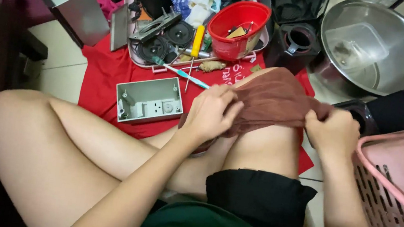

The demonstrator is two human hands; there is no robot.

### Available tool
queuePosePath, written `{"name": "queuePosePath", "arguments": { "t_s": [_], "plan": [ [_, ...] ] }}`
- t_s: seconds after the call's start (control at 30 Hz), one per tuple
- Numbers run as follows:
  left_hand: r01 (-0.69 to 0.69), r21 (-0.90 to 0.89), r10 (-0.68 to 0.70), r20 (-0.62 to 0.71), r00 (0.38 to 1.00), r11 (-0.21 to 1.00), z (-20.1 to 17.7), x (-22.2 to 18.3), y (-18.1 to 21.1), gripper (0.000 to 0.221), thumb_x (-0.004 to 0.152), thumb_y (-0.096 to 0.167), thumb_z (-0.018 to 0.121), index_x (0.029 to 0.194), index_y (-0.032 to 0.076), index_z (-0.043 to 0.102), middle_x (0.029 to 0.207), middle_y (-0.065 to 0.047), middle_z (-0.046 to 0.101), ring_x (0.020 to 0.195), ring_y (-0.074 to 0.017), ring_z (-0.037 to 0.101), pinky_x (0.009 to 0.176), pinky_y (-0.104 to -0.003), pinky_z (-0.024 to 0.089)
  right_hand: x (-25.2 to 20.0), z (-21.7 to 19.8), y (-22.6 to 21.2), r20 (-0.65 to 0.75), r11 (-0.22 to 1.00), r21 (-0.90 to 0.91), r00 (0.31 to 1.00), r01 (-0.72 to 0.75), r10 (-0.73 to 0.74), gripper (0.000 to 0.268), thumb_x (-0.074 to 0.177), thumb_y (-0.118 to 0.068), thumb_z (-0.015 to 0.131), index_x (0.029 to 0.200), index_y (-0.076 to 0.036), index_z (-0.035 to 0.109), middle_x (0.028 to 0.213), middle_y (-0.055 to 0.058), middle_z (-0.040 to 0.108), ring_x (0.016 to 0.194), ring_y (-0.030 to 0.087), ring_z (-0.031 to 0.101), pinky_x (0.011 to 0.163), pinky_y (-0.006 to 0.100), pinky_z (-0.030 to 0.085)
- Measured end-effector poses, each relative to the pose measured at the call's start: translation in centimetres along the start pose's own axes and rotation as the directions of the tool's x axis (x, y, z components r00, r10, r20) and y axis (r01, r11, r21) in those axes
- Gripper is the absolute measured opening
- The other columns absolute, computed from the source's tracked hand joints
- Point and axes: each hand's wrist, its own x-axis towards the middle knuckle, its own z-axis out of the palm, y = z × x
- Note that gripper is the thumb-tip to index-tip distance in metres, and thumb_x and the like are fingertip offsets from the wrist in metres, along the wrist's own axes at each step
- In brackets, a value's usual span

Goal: Cleaning the edges and interior of a small project box using a toothbrush and a cloth.

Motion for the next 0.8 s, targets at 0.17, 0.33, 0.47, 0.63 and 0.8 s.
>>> {"name": "queuePosePath", "arguments": {
  "t_s": [0.17,0.33,0.47,0.63,0.8],
  "plan": [
    [0.160,0.121,-0.173,0.113,0.978,0.980,5.5,2.0,-4.1,0.047,0.078,0.027,0.057,0.110,-0.007,0.050,0.126,-0.026,0.043,0.103,-0.0399,0.049,0.085,-0.043,0.041,1.8,0.9,-2.0,-0.092,0.889,-0.386,0.948,0.248,-0.304,0.023,0.071,-0.028,0.064,0.083,-0.008,0.068,0.091,0.021,0.054,0.079,0.038,0.052,0.070,0.043,0.043],
    [0.192,0.161,-0.199,0.032,0.979,0.968,4.5,3.9,-3.2,0.009,0.070,0.006,0.058,0.077,0.001,0.055,0.077,-0.014,0.062,0.069,-0.0365,0.057,0.063,-0.046,0.045,2.0,0.7,-1.9,-0.110,0.849,-0.269,0.862,0.454,-0.495,0.052,0.061,-0.015,0.068,0.106,0.008,0.055,0.103,0.024,0.053,0.090,0.039,0.047,0.078,0.045,0.038],
    [0.198,0.048,-0.192,-0.108,0.975,0.979,0.7,4.8,-0.2,0.009,0.072,0.011,0.058,0.079,0.006,0.055,0.065,-0.013,0.062,0.059,-0.0373,0.056,0.055,-0.045,0.043,1.1,0.6,-3.7,-0.119,0.772,0.039,0.770,0.635,-0.627,0.044,0.060,-0.012,0.068,0.101,0.004,0.059,0.098,0.019,0.061,0.087,0.035,0.055,0.080,0.039,0.041],
    [0.227,-0.624,-0.241,0.063,0.968,0.748,-4.4,2.6,2.0,0.010,0.089,0.009,0.043,0.095,0.006,0.051,0.063,0.001,0.047,0.054,-0.0078,0.037,0.051,-0.023,0.032,1.3,2.0,-3.7,0.195,0.695,0.003,0.681,0.719,-0.706,0.029,0.057,-0.026,0.066,0.075,-0.004,0.062,0.128,0.002,0.053,0.128,0.032,0.034,0.094,0.050,0.020],
    [0.397,-0.572,-0.362,0.181,0.914,0.717,-5.5,-0.6,-0.3,0.011,0.088,0.016,0.048,0.082,0.008,0.053,0.057,0.003,0.044,0.049,-0.0067,0.036,0.045,-0.022,0.031,0.5,1.4,-1.6,-0.113,0.687,-0.045,0.680,0.725,-0.725,0.024,0.061,-0.015,0.072,0.079,0.000,0.067,0.080,0.013,0.063,0.070,0.026,0.052,0.069,0.033,0.043]
  ]
}}
